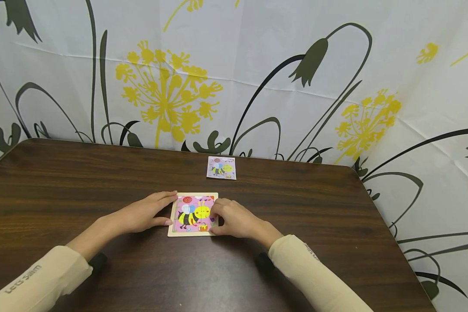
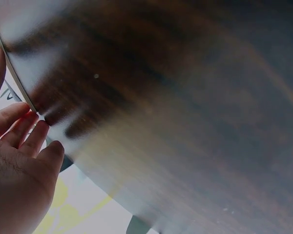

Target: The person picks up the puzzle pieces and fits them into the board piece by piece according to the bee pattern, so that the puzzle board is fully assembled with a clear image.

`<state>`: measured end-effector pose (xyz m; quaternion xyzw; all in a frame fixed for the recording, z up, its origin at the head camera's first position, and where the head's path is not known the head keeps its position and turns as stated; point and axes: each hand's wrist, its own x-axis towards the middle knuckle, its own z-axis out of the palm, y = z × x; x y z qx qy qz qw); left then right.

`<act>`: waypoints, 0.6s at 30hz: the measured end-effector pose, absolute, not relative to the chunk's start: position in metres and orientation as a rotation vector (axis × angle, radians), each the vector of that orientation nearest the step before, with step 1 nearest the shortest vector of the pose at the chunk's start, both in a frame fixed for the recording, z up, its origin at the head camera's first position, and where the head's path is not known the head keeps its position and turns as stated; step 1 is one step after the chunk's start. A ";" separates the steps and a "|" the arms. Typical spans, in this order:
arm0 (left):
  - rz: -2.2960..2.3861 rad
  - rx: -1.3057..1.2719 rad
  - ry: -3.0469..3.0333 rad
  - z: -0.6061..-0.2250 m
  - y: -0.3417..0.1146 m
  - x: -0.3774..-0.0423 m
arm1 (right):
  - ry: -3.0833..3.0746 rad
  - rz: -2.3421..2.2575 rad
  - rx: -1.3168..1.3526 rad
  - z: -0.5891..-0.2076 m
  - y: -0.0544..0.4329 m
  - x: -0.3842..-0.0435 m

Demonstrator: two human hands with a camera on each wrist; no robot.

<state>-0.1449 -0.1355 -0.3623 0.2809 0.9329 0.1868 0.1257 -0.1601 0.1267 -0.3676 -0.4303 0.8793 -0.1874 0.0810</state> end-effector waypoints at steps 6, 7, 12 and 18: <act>0.536 0.826 2.721 -0.362 -0.136 -0.145 | 2.632 -0.565 -1.259 -0.369 0.127 -0.160; 0.536 0.825 2.720 -0.362 -0.136 -0.145 | 2.629 -0.567 -1.254 -0.369 0.127 -0.160; 0.538 0.816 2.715 -0.362 -0.135 -0.145 | 2.617 -0.575 -1.232 -0.369 0.128 -0.160; 0.541 0.801 2.711 -0.363 -0.136 -0.146 | 2.599 -0.578 -1.233 -0.368 0.129 -0.161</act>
